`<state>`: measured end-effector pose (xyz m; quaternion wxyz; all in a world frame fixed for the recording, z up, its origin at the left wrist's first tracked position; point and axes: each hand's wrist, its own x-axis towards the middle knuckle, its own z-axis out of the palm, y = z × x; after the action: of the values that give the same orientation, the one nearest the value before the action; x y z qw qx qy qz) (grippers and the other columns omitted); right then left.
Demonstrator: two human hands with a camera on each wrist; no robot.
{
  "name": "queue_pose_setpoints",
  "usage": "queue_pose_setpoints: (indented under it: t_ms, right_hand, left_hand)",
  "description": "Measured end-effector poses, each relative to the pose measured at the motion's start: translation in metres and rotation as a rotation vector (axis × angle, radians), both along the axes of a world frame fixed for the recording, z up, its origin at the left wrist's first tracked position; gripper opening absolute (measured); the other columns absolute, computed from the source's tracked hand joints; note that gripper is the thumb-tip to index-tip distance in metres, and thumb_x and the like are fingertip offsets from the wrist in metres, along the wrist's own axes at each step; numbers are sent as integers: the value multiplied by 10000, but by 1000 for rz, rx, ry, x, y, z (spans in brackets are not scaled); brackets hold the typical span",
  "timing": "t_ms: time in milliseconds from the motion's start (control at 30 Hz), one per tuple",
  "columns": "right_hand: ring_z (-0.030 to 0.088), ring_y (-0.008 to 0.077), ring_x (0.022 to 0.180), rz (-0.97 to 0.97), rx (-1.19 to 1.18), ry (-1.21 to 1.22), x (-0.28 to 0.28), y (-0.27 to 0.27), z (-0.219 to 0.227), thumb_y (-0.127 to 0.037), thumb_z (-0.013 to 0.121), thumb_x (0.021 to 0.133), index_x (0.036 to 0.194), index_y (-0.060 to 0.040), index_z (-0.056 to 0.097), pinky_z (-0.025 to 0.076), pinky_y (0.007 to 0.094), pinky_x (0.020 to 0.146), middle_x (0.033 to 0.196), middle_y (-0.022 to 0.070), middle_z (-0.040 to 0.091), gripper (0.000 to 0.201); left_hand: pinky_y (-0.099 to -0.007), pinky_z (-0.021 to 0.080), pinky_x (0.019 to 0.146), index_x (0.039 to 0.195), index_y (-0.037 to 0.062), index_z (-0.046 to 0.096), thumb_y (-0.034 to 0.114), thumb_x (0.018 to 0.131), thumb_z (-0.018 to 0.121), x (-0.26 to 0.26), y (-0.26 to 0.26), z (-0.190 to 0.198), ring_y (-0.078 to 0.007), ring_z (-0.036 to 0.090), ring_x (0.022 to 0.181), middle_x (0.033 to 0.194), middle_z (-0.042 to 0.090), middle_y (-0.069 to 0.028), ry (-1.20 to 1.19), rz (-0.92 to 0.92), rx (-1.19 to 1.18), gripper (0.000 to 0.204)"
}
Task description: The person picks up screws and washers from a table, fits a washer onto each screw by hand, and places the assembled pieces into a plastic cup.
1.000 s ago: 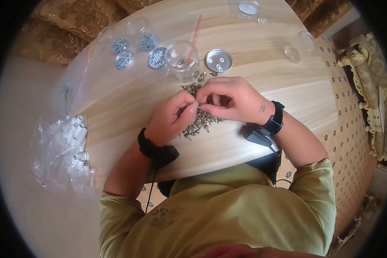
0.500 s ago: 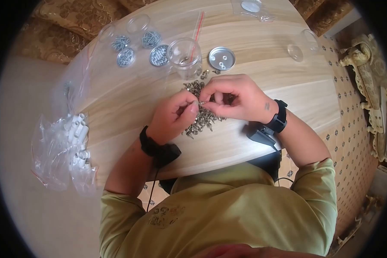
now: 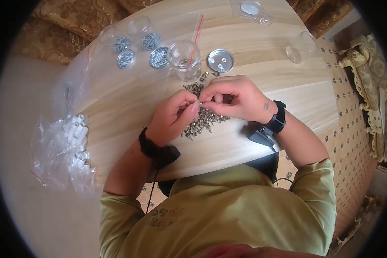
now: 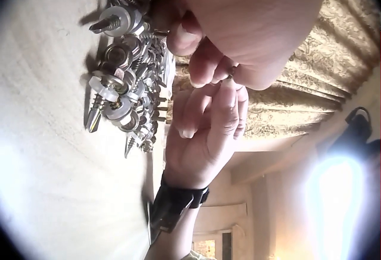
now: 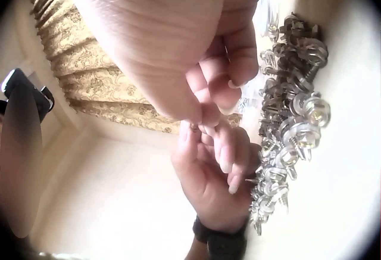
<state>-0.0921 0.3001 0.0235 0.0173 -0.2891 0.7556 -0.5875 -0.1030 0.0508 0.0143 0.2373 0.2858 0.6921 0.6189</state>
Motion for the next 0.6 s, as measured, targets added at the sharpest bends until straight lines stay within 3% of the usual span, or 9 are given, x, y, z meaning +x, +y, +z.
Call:
queue_pose_setpoints:
  t_ms: [267,367,467,500,567,600]
  right_hand:
    - [572,84,699,14,-18,-31,-1,5,8,-14,771,915,1071,-7,759,488,256,668,815,19,667,156]
    - [572,73,697,-41,-8,11,-2,11,9,-19,764,925,1057,-10,759,484,245,662,830,15,685,133]
    - [575,64,697,-97,-50,-105,-7,22,13,-42,753,937,1062,-24,758,481,237,657,846,21,702,126]
    - [581,65,705,-201,6,-67,-9,24,14,-58,750,943,1068,-31,755,484,238,656,858,24,706,129]
    - [598,82,728,-379,113,56,-18,31,11,-97,744,951,1068,-33,737,495,251,658,894,29,703,134]
    - [598,82,728,-382,112,55,-22,35,11,-97,744,951,1068,-33,737,495,251,658,894,29,703,134]
  left_hand:
    - [-233,483,727,1128,-5,579,59,1065,550,1,-2,-8,-53,569,804,889,614,-11,-2,46,14,95]
    - [-247,495,751,1150,-1,565,56,1068,536,-1,-6,-14,-70,585,823,899,630,-29,-51,117,90,104]
    - [-258,501,777,1178,2,559,56,1072,526,-2,-8,-16,-91,594,836,919,639,-39,30,166,143,123]
    - [-258,501,777,1178,2,559,56,1072,526,-1,-8,-15,-91,594,836,919,639,-39,28,166,141,123]
    - [-259,500,789,1219,1,555,66,1072,539,-4,-5,-4,-98,591,836,932,640,-39,236,347,71,162]
    - [-259,500,789,1219,1,555,66,1072,539,-8,-2,1,-98,591,836,932,640,-39,236,344,70,162]
